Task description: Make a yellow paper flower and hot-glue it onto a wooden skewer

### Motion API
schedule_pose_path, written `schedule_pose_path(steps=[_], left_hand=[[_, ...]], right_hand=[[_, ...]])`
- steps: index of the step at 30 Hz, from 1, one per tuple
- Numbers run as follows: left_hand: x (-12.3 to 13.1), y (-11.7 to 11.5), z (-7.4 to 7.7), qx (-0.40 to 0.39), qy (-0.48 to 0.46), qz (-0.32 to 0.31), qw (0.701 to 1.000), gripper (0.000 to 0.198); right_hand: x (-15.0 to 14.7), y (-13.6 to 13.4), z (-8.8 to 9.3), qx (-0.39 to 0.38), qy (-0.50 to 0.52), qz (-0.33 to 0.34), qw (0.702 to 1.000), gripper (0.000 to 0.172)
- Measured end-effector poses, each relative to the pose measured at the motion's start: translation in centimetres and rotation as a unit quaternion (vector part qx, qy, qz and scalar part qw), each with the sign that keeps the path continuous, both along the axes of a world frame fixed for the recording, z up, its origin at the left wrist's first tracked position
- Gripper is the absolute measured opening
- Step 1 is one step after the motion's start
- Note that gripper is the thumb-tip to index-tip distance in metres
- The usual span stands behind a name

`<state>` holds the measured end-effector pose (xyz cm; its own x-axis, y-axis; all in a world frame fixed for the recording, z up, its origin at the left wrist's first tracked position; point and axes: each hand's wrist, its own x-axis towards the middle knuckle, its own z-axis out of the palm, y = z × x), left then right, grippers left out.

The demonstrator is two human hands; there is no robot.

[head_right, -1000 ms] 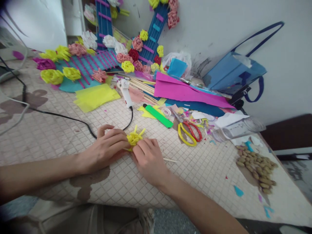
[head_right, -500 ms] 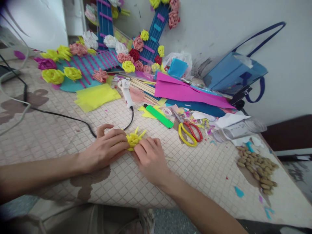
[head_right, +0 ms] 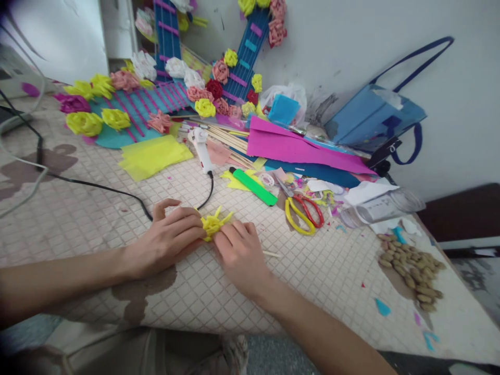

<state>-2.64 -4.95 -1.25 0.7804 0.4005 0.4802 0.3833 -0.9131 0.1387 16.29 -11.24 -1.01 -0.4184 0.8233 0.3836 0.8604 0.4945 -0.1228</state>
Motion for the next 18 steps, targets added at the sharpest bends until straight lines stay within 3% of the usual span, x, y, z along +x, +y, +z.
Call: schedule_pose_path(steps=[8, 18], left_hand=[[-0.5, 0.3, -0.1, -0.013, -0.008, 0.009, 1.000, 0.017], [-0.1, 0.2, 0.0, -0.034, -0.010, 0.009, 0.999, 0.020]], right_hand=[[2.4, -0.9, 0.4, -0.043, 0.046, 0.008, 0.998, 0.007], [4.6, -3.3, -0.8, -0.074, 0.071, -0.034, 0.994, 0.012]])
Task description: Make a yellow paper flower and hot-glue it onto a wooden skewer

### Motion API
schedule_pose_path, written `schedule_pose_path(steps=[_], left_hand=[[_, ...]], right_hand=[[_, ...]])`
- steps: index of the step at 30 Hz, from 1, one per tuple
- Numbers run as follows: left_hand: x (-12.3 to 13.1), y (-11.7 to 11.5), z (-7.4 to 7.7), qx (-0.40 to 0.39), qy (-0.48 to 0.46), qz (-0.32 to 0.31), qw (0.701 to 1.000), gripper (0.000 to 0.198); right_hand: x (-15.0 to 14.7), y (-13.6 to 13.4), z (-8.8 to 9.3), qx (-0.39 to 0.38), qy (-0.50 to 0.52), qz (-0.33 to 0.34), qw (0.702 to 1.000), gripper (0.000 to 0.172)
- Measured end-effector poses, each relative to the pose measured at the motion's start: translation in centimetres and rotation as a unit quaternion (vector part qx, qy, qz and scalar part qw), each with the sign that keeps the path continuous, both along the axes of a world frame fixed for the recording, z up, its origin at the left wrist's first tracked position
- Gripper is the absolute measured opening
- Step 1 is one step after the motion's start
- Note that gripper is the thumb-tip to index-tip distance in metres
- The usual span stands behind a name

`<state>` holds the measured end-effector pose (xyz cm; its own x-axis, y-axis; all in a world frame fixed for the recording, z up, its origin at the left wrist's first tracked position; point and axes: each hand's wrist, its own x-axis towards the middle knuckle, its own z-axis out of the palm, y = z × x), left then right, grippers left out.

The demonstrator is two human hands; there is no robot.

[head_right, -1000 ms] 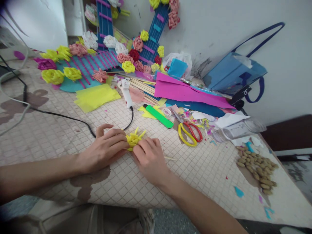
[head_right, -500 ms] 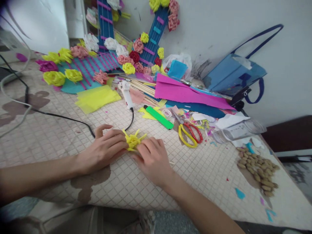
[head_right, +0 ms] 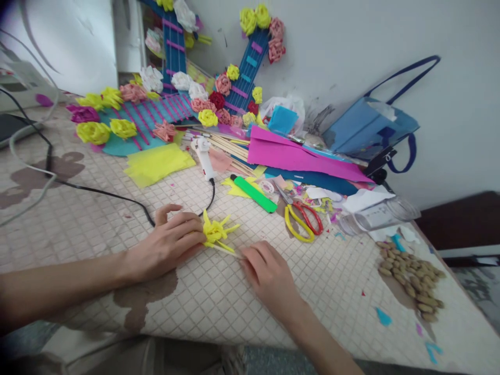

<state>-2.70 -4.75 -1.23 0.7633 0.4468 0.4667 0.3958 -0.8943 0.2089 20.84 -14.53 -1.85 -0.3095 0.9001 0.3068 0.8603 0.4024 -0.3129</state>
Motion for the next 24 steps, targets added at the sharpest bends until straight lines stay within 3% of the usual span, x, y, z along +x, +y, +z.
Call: schedule_pose_path(steps=[7, 11, 14, 19, 22, 24], left_hand=[[0.0, 0.0, 0.1, -0.004, -0.024, 0.010, 1.000, 0.017], [-0.2, 0.2, 0.2, -0.017, -0.039, 0.017, 0.999, 0.013], [-0.3, 0.5, 0.6, -0.002, -0.062, 0.021, 0.998, 0.010], [-1.2, 2.1, 2.7, 0.040, -0.095, 0.047, 0.994, 0.009], [-2.6, 3.9, 3.6, 0.117, -0.104, 0.070, 0.985, 0.007], [-3.9, 5.4, 3.4, 0.177, -0.084, 0.073, 0.978, 0.006]], right_hand=[[5.5, -2.1, -0.6, 0.010, -0.007, 0.004, 1.000, 0.010], [7.5, -2.3, -1.0, 0.025, 0.007, -0.098, 0.995, 0.006], [6.7, -0.8, -1.1, 0.025, -0.008, -0.142, 0.989, 0.006], [4.1, 3.7, -0.8, 0.037, -0.028, -0.133, 0.990, 0.009], [3.1, 5.8, -0.8, 0.064, -0.052, -0.145, 0.986, 0.007], [2.5, 6.7, -0.7, 0.091, -0.059, -0.135, 0.985, 0.008]])
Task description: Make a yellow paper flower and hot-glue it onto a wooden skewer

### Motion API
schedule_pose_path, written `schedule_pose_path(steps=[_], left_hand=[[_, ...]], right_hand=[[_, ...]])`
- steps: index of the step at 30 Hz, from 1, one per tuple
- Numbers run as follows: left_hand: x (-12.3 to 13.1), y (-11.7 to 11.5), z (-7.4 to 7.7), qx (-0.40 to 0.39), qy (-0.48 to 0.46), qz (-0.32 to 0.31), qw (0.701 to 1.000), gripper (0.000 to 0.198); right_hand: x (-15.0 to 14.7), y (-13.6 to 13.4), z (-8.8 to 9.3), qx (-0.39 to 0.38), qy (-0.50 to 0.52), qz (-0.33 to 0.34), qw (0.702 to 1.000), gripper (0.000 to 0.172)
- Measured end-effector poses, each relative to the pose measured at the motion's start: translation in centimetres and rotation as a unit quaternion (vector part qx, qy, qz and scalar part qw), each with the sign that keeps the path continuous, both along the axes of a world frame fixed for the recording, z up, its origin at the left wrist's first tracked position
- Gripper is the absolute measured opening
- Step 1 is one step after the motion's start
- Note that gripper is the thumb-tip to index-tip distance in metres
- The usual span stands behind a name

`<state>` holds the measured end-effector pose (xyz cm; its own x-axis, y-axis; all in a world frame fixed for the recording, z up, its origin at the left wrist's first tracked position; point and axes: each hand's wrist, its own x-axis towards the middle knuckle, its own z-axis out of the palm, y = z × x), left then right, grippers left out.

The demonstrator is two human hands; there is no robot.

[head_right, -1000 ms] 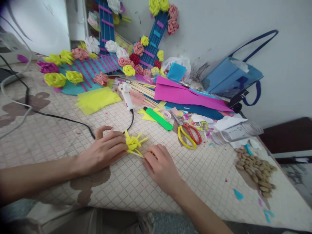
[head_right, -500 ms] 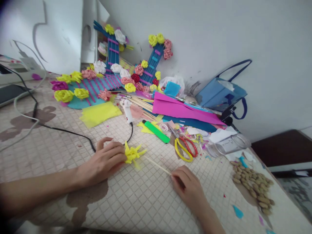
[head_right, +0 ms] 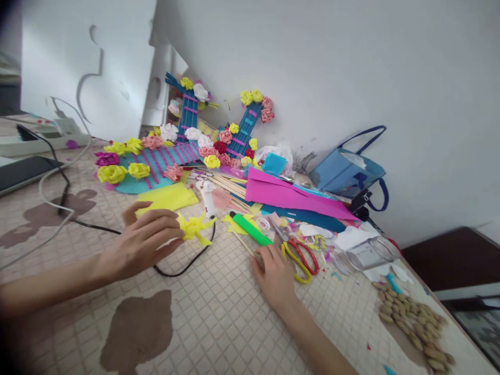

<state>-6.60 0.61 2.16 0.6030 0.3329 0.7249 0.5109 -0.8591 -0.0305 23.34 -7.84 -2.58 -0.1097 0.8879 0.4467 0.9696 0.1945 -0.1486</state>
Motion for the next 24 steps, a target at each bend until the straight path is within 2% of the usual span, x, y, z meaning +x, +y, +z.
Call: schedule_pose_path(steps=[3, 6, 8, 12, 17, 21, 24], left_hand=[[-2.1, 1.9, -1.5, 0.037, 0.052, 0.001, 0.998, 0.007], [-3.5, 2.8, -3.2, 0.010, 0.075, 0.003, 0.997, 0.010], [-3.8, 2.9, -3.8, -0.027, 0.090, -0.009, 0.996, 0.012], [-3.7, 2.6, -3.6, -0.062, 0.074, -0.020, 0.995, 0.014], [-3.8, 2.8, -3.2, -0.088, 0.087, -0.032, 0.992, 0.016], [-4.0, 2.9, -3.2, -0.119, 0.085, -0.034, 0.989, 0.016], [-4.1, 3.0, -3.1, -0.141, 0.081, -0.040, 0.986, 0.015]], right_hand=[[-1.2, 1.3, 0.3, 0.035, 0.019, 0.040, 0.998, 0.011], [-3.0, 3.5, 0.8, 0.034, 0.070, 0.060, 0.995, 0.015], [-4.5, 5.6, 1.2, 0.032, 0.095, 0.068, 0.993, 0.020], [-7.4, 10.6, 1.4, 0.010, 0.117, 0.086, 0.989, 0.030], [-10.3, 15.5, 1.1, -0.074, 0.149, 0.039, 0.985, 0.024], [-10.6, 16.4, 1.2, -0.080, 0.203, 0.059, 0.974, 0.017], [-9.7, 14.7, 1.7, -0.057, 0.262, 0.082, 0.960, 0.018]])
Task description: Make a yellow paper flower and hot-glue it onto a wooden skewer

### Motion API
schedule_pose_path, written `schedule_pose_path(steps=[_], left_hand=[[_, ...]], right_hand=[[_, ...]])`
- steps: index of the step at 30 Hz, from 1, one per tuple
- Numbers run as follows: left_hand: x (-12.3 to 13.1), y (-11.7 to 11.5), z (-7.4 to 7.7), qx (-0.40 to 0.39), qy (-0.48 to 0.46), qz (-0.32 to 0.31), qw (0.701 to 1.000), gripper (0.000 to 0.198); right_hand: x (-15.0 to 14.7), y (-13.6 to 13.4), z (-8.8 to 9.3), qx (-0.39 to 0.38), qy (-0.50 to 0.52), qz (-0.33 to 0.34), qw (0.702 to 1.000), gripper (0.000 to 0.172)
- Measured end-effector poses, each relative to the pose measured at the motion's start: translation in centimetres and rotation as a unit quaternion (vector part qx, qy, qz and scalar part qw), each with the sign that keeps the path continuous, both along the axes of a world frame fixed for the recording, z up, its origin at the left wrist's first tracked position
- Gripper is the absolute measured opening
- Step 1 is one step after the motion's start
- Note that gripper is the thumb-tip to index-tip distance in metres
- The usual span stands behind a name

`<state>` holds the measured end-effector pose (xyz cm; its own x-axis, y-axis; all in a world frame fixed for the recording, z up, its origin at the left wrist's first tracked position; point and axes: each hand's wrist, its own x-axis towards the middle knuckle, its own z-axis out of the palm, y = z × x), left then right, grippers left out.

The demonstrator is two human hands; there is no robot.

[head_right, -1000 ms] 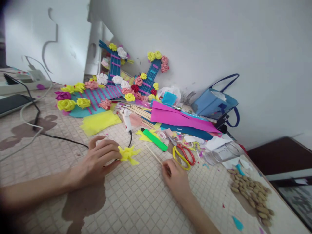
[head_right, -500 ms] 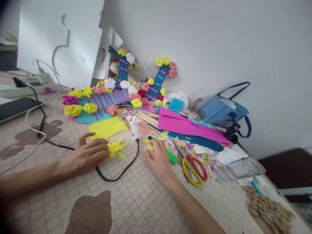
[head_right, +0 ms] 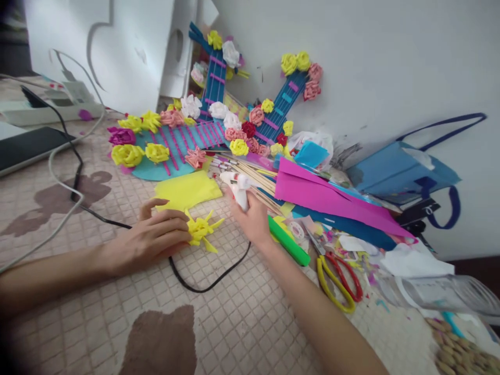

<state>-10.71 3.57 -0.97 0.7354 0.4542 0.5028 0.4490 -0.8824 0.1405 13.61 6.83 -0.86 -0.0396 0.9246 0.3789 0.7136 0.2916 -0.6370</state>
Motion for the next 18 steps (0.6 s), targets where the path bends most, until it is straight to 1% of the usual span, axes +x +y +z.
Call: schedule_pose_path(steps=[2, 5, 7, 9, 11, 14, 18], left_hand=[[0.0, 0.1, 0.0, -0.010, -0.002, -0.001, 1.000, 0.015], [0.0, 0.2, 0.1, -0.020, -0.002, -0.001, 1.000, 0.015], [0.0, 0.2, 0.1, -0.026, -0.002, 0.001, 1.000, 0.016], [0.0, 0.2, 0.1, -0.030, -0.005, 0.004, 1.000, 0.017], [0.0, 0.2, 0.1, -0.032, -0.009, 0.004, 0.999, 0.016], [0.0, 0.2, 0.2, -0.031, -0.015, 0.002, 0.999, 0.016], [0.0, 0.2, 0.2, -0.032, -0.016, 0.007, 0.999, 0.016]], right_hand=[[0.7, -2.2, 0.5, -0.006, 0.021, -0.003, 1.000, 0.017], [1.7, -6.2, 1.0, -0.045, 0.033, -0.016, 0.998, 0.018], [2.1, -8.7, 1.1, -0.075, 0.044, -0.008, 0.996, 0.019], [2.5, -10.5, 0.9, -0.089, 0.032, 0.010, 0.995, 0.020], [2.7, -11.6, 0.8, -0.089, -0.005, 0.044, 0.995, 0.015], [2.8, -12.3, 0.6, -0.098, -0.057, 0.098, 0.989, 0.011], [2.6, -12.4, 0.8, -0.099, -0.083, 0.125, 0.984, 0.008]])
